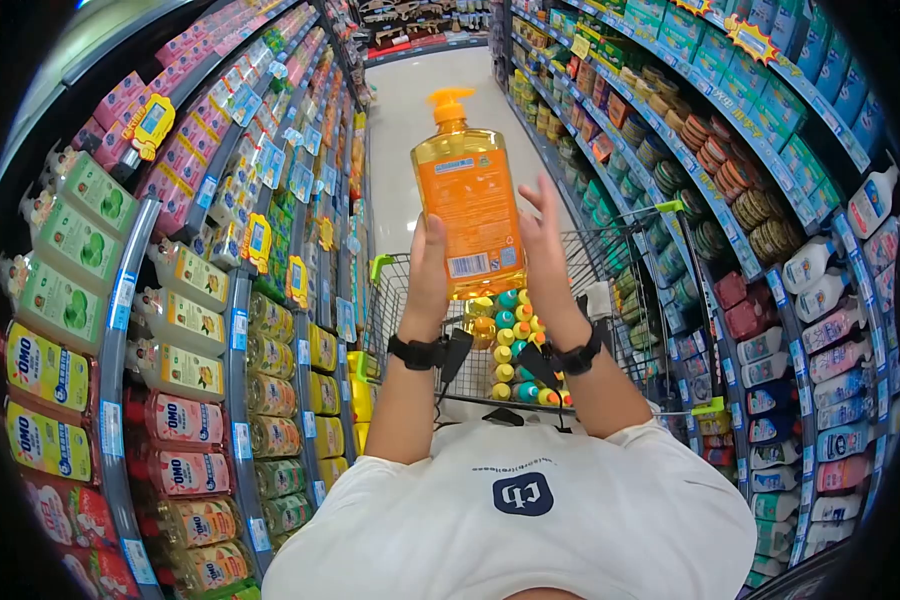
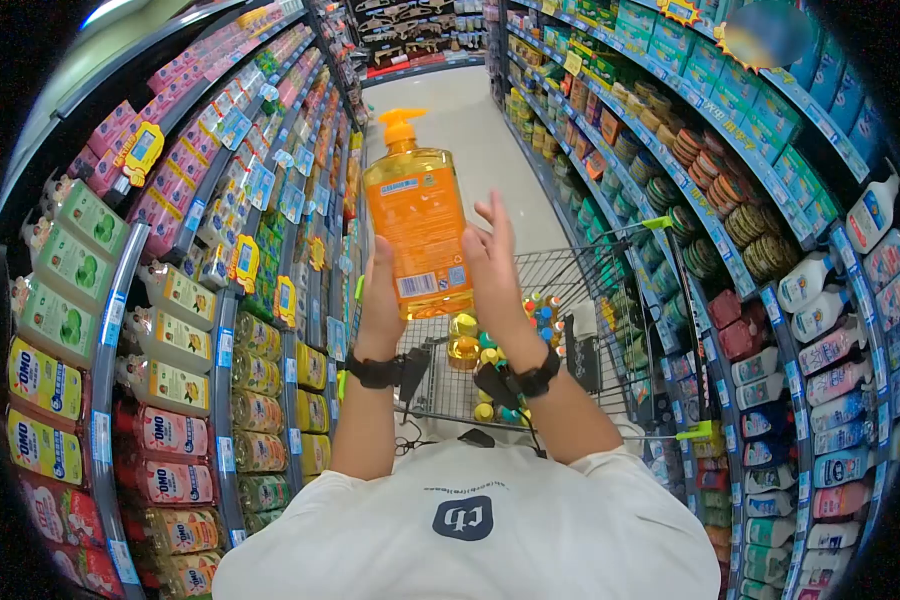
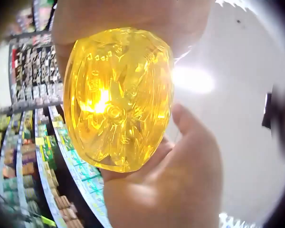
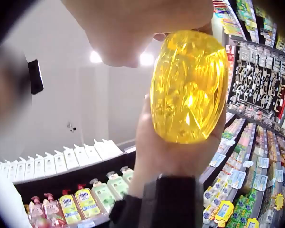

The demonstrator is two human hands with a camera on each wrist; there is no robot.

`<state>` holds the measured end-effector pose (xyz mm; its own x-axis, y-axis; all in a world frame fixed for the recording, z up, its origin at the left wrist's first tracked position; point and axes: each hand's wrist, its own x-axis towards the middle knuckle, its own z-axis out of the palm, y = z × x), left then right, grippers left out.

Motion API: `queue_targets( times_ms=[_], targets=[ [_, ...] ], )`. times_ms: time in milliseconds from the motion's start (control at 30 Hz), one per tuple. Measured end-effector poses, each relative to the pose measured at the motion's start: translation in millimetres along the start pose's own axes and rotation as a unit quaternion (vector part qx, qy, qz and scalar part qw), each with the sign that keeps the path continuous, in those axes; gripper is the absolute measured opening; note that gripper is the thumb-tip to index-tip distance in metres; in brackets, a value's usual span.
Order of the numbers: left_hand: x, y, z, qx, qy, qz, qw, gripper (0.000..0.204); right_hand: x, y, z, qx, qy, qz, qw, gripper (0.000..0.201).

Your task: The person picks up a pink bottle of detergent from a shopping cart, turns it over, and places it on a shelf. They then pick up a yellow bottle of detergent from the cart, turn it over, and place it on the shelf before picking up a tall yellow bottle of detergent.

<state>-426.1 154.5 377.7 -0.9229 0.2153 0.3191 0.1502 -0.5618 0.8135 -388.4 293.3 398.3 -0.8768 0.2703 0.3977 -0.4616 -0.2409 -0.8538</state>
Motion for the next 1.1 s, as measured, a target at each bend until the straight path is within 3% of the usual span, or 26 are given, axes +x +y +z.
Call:
queue_targets(
  times_ms=[33, 100, 200, 1100],
  targets=[
    [0, 3, -1, 0.023, -0.031, -0.006, 0.999, 0.061, 1, 2, -2, -0.002, 0.004, 0.005, 1.000, 0.065],
    [-4, 3, -2, 0.045, -0.063, -0.015, 0.997, 0.063, 5, 8, -4, 0.050, -0.122, 0.023, 0.991, 0.060],
    [-3, 5, -2, 0.093, -0.050, 0.004, 0.994, 0.065, -1, 8, 1, 0.021, -0.112, -0.011, 0.993, 0.060],
    [-5, -5, -4, -0.005, -0.040, -0.059, 0.997, 0.061, 2, 1, -6, 0.060, -0.122, 0.057, 0.989, 0.059]
  ],
)
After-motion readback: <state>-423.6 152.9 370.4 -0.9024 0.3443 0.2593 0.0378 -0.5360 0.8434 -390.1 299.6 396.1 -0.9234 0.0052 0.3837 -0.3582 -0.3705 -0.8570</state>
